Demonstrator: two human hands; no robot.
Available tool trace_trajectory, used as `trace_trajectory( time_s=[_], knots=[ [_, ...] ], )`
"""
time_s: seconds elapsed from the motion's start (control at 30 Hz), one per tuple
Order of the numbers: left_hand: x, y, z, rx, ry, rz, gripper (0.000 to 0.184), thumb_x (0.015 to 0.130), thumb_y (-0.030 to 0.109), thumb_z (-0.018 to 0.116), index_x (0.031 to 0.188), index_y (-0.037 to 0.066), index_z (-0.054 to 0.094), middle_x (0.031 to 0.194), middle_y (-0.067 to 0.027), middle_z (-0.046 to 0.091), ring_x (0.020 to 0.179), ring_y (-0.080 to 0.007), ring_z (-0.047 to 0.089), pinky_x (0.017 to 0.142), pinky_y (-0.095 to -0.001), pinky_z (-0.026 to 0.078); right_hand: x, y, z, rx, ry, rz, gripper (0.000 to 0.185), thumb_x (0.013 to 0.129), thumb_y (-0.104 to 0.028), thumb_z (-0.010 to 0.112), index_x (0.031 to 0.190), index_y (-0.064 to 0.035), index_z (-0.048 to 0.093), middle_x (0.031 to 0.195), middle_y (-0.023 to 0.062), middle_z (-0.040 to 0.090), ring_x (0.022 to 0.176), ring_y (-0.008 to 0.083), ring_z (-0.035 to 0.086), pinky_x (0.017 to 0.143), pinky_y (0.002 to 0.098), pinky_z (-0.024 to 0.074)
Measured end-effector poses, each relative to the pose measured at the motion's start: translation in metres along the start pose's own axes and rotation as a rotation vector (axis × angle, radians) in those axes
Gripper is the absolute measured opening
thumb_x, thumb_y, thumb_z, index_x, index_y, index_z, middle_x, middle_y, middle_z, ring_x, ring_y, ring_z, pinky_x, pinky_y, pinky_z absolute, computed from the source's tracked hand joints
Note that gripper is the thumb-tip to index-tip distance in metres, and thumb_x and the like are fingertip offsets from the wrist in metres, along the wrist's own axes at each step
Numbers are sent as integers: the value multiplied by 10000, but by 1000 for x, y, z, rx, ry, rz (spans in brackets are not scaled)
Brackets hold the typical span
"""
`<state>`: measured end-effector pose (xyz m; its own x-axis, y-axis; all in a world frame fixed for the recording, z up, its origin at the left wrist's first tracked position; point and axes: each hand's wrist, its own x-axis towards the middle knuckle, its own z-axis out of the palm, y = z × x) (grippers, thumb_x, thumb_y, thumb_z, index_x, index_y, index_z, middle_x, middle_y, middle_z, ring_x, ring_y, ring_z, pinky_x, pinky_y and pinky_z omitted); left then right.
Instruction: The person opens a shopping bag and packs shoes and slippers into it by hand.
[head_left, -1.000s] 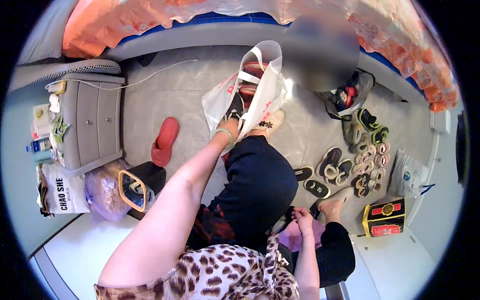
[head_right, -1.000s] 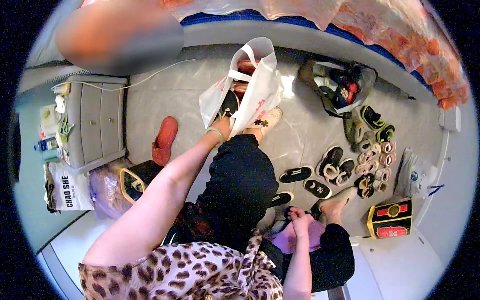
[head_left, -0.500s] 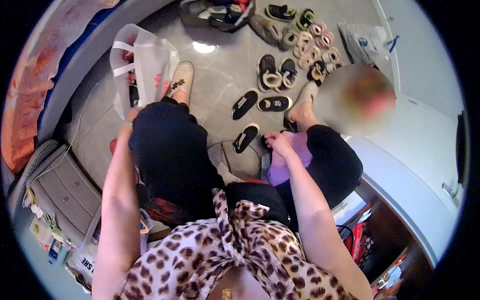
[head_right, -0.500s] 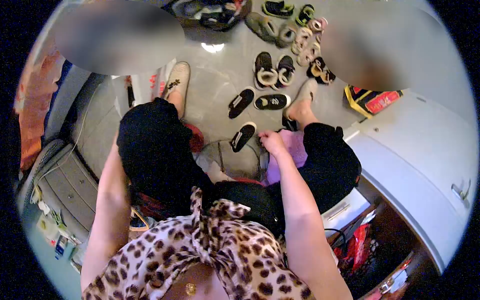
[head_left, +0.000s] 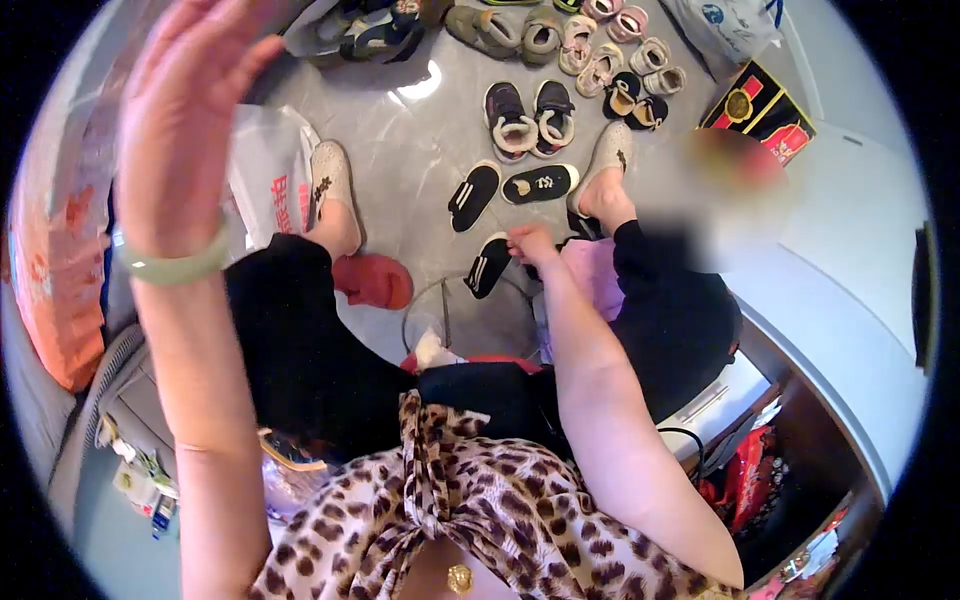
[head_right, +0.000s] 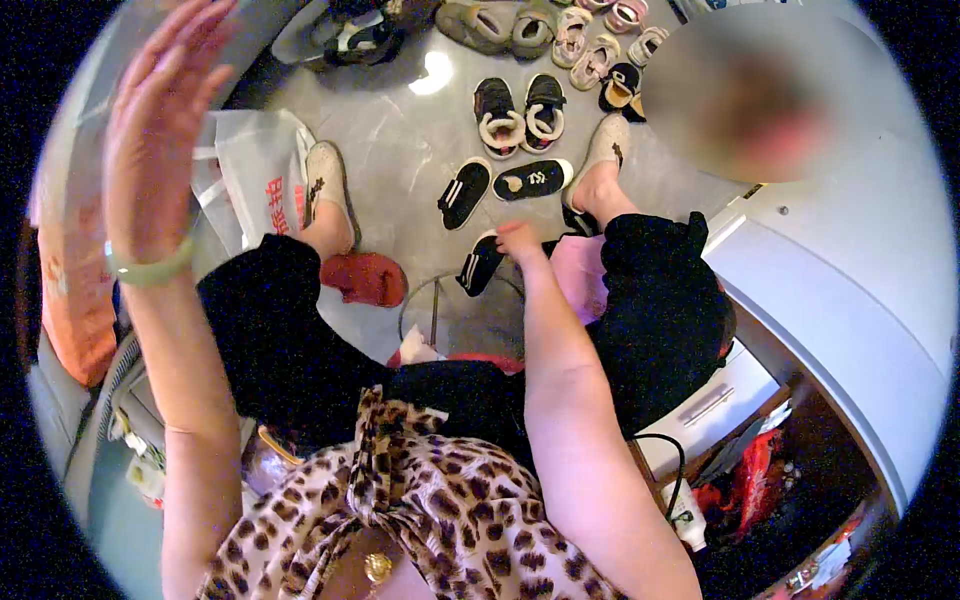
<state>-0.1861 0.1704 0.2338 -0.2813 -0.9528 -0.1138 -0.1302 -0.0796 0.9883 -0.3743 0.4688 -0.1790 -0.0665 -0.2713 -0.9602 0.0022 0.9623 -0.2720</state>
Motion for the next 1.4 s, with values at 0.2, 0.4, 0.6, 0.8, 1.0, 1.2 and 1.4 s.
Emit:
trace_trajectory(
  time_s=[0.2, 0.4, 0.6, 0.8, 1.0, 1.2, 1.4],
  knots=[
    [10, -75, 5, -282, -92, -452, 381, 943, 186, 488, 1287, 23, 477, 1291, -113, 540, 1148, -177, 534, 914, -280, 415, 25, -39, 85, -311, 234, -223, 607, 734, -293, 725, 1241, -48, 498, 1154, 160, 587, 1030, 266, 590, 886, 376, 470],
    [19, -74, 18, -314, -146, -440, 380, 954, 176, 467, 1290, 0, 453, 1287, -132, 531, 1127, -179, 536, 904, -274, 440, 14, -105, 134, 7, 568, 172, 707, 704, -244, 708, 1299, -7, 410, 1220, 237, 498, 1145, 358, 506, 963, 428, 425],
    [24, -69, 17, -311, -137, -461, 378, 953, 174, 471, 1290, 5, 457, 1256, -123, 554, 1099, -169, 552, 887, -264, 450, 16, 0, 118, 16, 774, 48, 435, 683, -127, 710, 1085, -14, 586, 993, 186, 610, 925, 330, 589, 878, 385, 463],
    [19, -69, 14, -360, -169, -441, 362, 952, 189, 476, 1266, 9, 479, 1220, -109, 575, 1082, -164, 560, 881, -267, 451, 60, 107, 65, 220, 622, 154, 430, 663, -148, 743, 1046, -14, 600, 949, 171, 622, 861, 310, 593, 839, 371, 475],
    [20, -74, 11, -340, -155, -470, 360, 951, 202, 481, 1257, 12, 486, 1171, -94, 596, 1064, -162, 564, 881, -269, 450, 71, 92, 60, -48, 346, -10, 413, 662, -194, 766, 1012, -37, 613, 935, 140, 641, 840, 288, 611, 799, 366, 487],
    [25, -70, 16, -381, -111, -470, 331, 941, 174, 499, 1225, 6, 513, 1133, -102, 614, 1003, -160, 590, 845, -269, 467, 53, 43, 63, -481, 140, -198, 345, 730, -218, 728, 999, -64, 577, 920, 135, 646, 880, 302, 628, 790, 398, 487],
    [24, -68, 15, -405, -134, -455, 331, 945, 179, 493, 1231, 12, 510, 1142, -100, 611, 1014, -163, 587, 857, -282, 471, 13, -48, 92, -291, 48, -440, 241, 784, -199, 645, 936, -41, 544, 922, 206, 619, 901, 384, 597, 783, 454, 468]
  ],
)
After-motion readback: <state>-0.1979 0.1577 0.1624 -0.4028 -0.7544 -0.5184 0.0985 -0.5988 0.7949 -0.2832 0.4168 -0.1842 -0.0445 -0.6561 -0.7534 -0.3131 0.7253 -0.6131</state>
